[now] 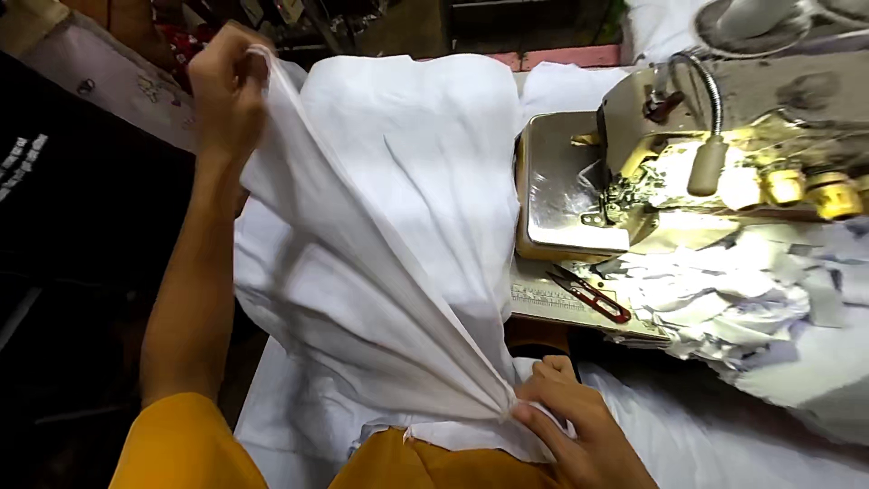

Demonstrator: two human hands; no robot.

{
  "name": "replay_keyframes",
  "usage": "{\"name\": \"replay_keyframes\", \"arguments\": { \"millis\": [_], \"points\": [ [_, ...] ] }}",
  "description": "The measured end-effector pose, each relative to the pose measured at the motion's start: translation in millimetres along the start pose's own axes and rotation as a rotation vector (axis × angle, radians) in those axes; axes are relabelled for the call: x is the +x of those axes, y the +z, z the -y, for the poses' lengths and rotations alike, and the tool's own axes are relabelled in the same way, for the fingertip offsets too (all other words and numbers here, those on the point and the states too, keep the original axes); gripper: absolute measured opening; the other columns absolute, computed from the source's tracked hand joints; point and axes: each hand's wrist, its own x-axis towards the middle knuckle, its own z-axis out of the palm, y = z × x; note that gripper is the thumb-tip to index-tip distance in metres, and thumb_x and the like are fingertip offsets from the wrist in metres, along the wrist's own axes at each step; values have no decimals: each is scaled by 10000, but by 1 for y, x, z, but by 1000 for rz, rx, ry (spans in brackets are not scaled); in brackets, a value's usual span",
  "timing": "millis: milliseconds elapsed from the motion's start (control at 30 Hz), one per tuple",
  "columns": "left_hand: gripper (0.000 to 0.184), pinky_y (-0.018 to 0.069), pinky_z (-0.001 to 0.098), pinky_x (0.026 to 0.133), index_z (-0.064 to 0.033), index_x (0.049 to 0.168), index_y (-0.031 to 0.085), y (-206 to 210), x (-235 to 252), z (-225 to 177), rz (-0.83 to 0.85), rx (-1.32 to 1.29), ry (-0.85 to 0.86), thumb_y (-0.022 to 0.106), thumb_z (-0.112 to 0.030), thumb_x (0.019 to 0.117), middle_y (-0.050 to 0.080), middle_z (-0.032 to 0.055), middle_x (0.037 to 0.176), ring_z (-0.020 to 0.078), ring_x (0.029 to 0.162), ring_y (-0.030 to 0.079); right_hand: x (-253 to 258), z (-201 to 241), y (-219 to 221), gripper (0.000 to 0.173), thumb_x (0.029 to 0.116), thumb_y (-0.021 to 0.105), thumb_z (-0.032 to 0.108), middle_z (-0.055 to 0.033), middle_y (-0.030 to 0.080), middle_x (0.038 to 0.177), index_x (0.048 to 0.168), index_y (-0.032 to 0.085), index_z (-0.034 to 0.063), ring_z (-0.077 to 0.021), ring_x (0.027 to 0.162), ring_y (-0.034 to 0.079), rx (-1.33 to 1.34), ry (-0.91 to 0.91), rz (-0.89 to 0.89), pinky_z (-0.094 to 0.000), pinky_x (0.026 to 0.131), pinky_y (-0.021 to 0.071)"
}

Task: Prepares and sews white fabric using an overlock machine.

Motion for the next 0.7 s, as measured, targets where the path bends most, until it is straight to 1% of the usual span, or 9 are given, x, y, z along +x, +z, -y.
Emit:
{"name": "replay_keyframes", "arguments": {
  "millis": [100, 200, 267, 367, 433, 467, 533, 600, 700],
  "points": [
    [292, 517, 292, 902, 67, 1158, 651, 73, 63, -29, 46, -133, 113, 477, -142, 1051, 690, 157, 1058, 115, 962, 649, -17, 0, -23, 302, 1066, 559, 325, 4, 612, 740, 897, 670, 101, -58, 763, 565, 92, 59, 10, -282, 918, 413],
    [217, 525, 407, 931, 59, 1054, 693, 171, 93, -35, 170, -184, 293, 560, -108, 1016, 696, 199, 1021, 262, 977, 676, -38, -14, -30, 322, 1054, 579, 336, 31, 667, 800, 864, 678, 95, -19, 847, 619, 121, 238, -95, -225, 849, 504],
    [220, 526, 468, 936, 59, 1055, 695, 225, 91, -26, 294, -147, 246, 616, -140, 1004, 681, 222, 1017, 331, 971, 669, -48, -36, -21, 309, 1024, 610, 368, 30, 692, 871, 926, 724, 98, -32, 871, 635, 13, 365, -213, -230, 796, 545],
    [359, 493, 519, 981, 60, 1169, 635, 265, 78, -8, 371, -180, 69, 683, -238, 975, 652, 229, 1066, 369, 1030, 630, -53, -79, -3, 603, 912, 640, 575, -86, 670, 1242, 1284, 676, 102, -251, 1180, 591, -165, 542, -159, -478, 1017, 490],
    [487, 508, 505, 951, 45, 1257, 596, 265, 71, -5, 396, -242, -43, 720, -313, 952, 667, 208, 1049, 336, 1003, 642, -53, -102, 13, 760, 858, 668, 639, -176, 614, 1361, 1376, 630, 84, -392, 1319, 512, -190, 614, -88, -632, 1105, 388],
    [509, 519, 507, 933, 30, 1284, 585, 259, 70, -7, 438, -256, -99, 725, -331, 953, 675, 203, 1047, 325, 989, 654, -51, -108, 20, 763, 856, 692, 615, -199, 620, 1360, 1374, 632, 58, -415, 1330, 511, -177, 643, -48, -658, 1122, 355],
    [440, 520, 520, 925, 41, 1215, 630, 249, 70, -13, 501, -278, -169, 704, -319, 974, 685, 214, 1045, 317, 973, 664, -44, -112, 26, 634, 896, 702, 535, -167, 693, 1251, 1292, 687, 40, -341, 1251, 599, -115, 686, 23, -591, 1123, 393],
    [367, 510, 495, 819, 38, 1059, 666, 245, 72, -17, 513, -298, -172, 641, -324, 1010, 661, 178, 918, 269, 843, 629, -42, -110, 24, 493, 916, 689, 513, -93, 752, 1052, 1119, 762, 70, -231, 1061, 696, -65, 647, 26, -512, 994, 529],
    [360, 501, 441, 735, 29, 984, 657, 243, 71, -23, 498, -323, -164, 590, -321, 1040, 624, 133, 822, 205, 735, 586, -48, -94, 5, 460, 971, 608, 536, -8, 754, 863, 970, 790, 113, -126, 865, 714, -105, 512, -17, -442, 856, 579]
  ]
}}
